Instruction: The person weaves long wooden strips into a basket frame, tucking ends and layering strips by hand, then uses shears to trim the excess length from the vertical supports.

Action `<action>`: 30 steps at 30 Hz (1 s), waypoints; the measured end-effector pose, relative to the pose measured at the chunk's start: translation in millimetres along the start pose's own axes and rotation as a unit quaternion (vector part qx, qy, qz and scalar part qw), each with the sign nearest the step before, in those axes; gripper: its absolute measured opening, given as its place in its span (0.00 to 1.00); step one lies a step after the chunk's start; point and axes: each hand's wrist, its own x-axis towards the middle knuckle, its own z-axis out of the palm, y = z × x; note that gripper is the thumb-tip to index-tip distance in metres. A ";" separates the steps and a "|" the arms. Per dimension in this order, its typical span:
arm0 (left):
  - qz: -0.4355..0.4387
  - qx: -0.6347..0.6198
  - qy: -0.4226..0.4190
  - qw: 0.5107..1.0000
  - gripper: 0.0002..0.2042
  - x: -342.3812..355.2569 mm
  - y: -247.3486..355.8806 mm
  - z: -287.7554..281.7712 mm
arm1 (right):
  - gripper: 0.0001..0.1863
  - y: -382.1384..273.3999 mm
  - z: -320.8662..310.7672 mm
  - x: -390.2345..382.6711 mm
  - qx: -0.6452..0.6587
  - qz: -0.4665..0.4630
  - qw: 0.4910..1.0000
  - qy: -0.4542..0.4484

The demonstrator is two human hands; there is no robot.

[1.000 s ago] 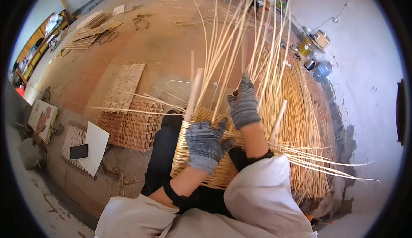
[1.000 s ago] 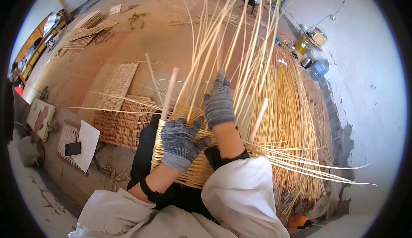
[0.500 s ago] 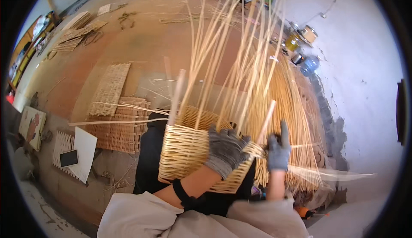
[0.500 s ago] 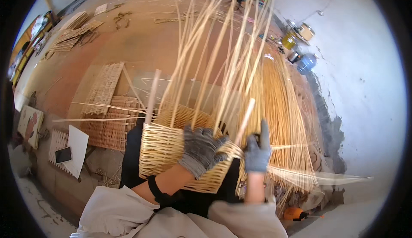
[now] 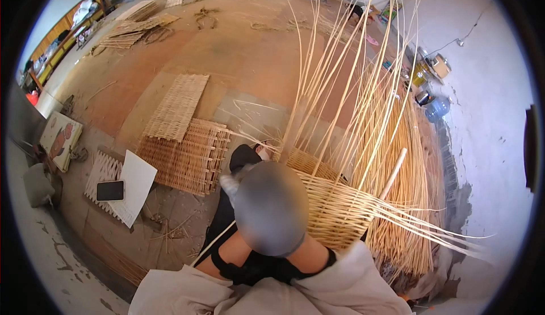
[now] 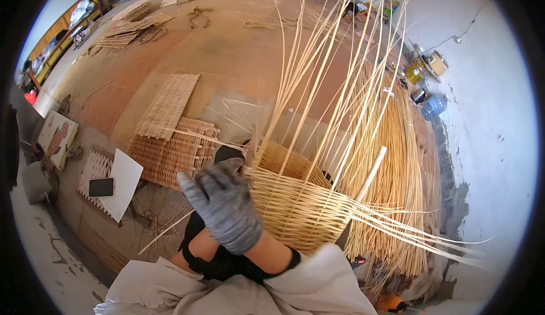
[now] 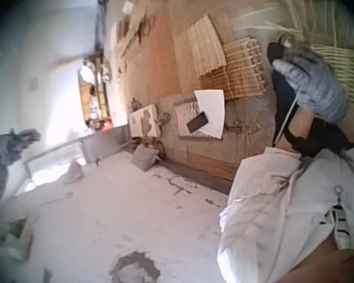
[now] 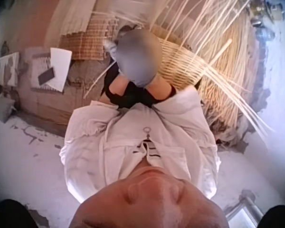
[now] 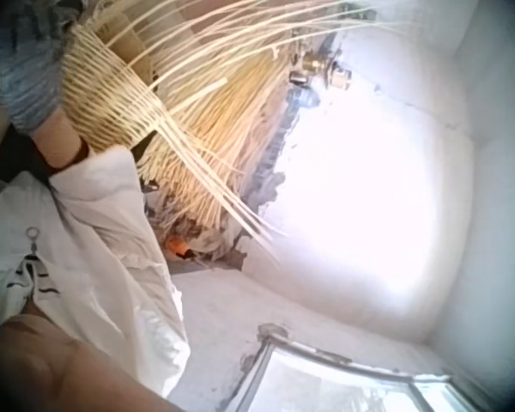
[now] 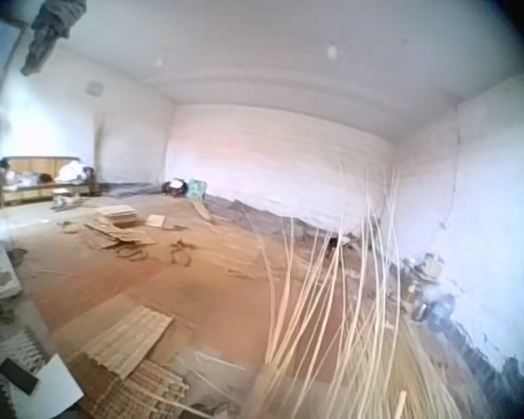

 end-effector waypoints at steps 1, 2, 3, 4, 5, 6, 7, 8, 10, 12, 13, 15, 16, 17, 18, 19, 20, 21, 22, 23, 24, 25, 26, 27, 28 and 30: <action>0.026 0.021 0.000 0.999 0.16 1.0 0.4 -1.6 | 0.17 4.9 24.7 -28.3 0.066 0.229 0.971 -0.016; 0.057 0.048 0.001 0.997 0.16 1.2 0.7 1.0 | 0.18 11.3 36.5 -44.4 0.122 0.444 0.887 -0.028; 0.089 0.102 0.011 0.991 0.16 0.7 -1.4 -14.1 | 0.20 21.6 0.8 -22.6 0.461 0.216 0.847 0.154; 0.122 0.138 0.009 0.983 0.16 5.1 8.1 -16.3 | 0.20 36.0 -17.9 -22.3 0.567 0.286 0.729 0.255; 0.121 0.135 0.014 0.983 0.16 8.7 13.3 -11.3 | 0.20 78.3 -26.6 -35.0 0.620 0.309 0.689 0.212; 0.141 0.205 -0.018 0.968 0.16 12.0 18.7 -7.6 | 0.17 98.8 -39.7 -29.2 0.544 0.411 0.717 0.147; 0.160 0.269 -0.059 0.948 0.17 12.2 22.8 -2.1 | 0.18 111.0 -41.8 -15.0 0.316 0.323 0.886 0.103; 0.147 0.274 -0.053 0.949 0.19 12.6 24.0 6.3 | 0.19 122.8 -41.4 3.6 0.059 0.204 0.976 0.050; 0.144 0.278 -0.065 0.947 0.20 16.8 34.0 28.3 | 0.24 154.8 -19.1 29.9 -0.170 0.226 0.957 0.057; 0.093 0.305 -0.076 0.945 0.22 14.6 24.0 16.1 | 0.25 121.0 -16.2 23.1 0.027 0.322 0.943 0.080; 0.099 0.314 -0.081 0.941 0.22 15.0 24.0 12.5 | 0.25 104.1 -23.1 13.8 0.200 0.397 0.890 0.102; 0.123 0.298 -0.080 0.943 0.18 9.1 25.0 -4.6 | 0.27 76.1 -33.9 -44.4 0.463 0.410 0.764 0.183; 0.116 0.128 -0.048 0.984 0.14 4.4 17.7 -10.2 | 0.25 71.2 -45.5 -79.7 0.503 0.375 0.752 0.202; 0.081 0.141 -0.054 0.985 0.21 6.6 17.0 -16.7 | 0.22 71.8 -61.5 -109.7 0.471 0.410 0.735 0.263; -0.029 -0.005 -0.038 0.999 0.27 11.2 13.3 -19.7 | 0.19 76.2 -78.8 -142.4 0.364 0.437 0.770 0.289; -0.148 -0.146 -0.019 0.978 0.34 12.7 9.1 -22.6 | 0.15 76.1 -83.9 -154.6 0.253 0.406 0.785 0.393; -0.143 -0.084 -0.115 0.979 0.41 26.5 3.8 -27.4 | 0.13 75.5 -97.0 -165.3 0.227 0.409 0.777 0.421; -0.167 -0.175 -0.171 0.955 0.42 29.5 -3.5 -23.0 | 0.11 71.2 -102.3 -175.1 0.179 0.445 0.773 0.414; -0.148 -0.163 -0.166 0.961 0.42 31.2 -8.4 -20.5 | 0.10 68.5 -104.9 -178.1 0.203 0.429 0.799 0.370; -0.129 -0.150 -0.160 0.967 0.42 31.6 -9.8 -20.6 | 0.09 66.7 -106.0 -180.8 0.228 0.409 0.822 0.324; -0.112 -0.115 -0.129 0.979 0.42 29.4 -9.8 -18.8 | 0.09 67.6 -101.5 -184.4 0.226 0.412 0.819 0.330; -0.097 -0.081 -0.098 0.987 0.42 23.4 -8.9 -19.1 | 0.09 66.8 -89.3 -186.8 0.267 0.424 0.806 0.316; -0.152 -0.056 -0.045 0.986 0.38 14.7 -2.1 -21.6 | 0.09 64.6 -73.3 -187.3 0.309 0.435 0.791 0.301; -0.153 -0.054 -0.048 0.986 0.38 7.2 10.3 -21.3 | 0.09 61.7 -58.2 -185.2 0.352 0.443 0.774 0.284; -0.138 -0.074 0.064 0.986 0.32 -0.2 28.3 -20.0 | 0.09 54.5 -46.1 -179.3 0.338 0.498 0.743 0.292; -0.124 -0.107 0.166 0.972 0.27 -10.7 67.8 -15.0 | 0.06 52.4 -42.3 -190.9 0.486 0.514 0.595 0.382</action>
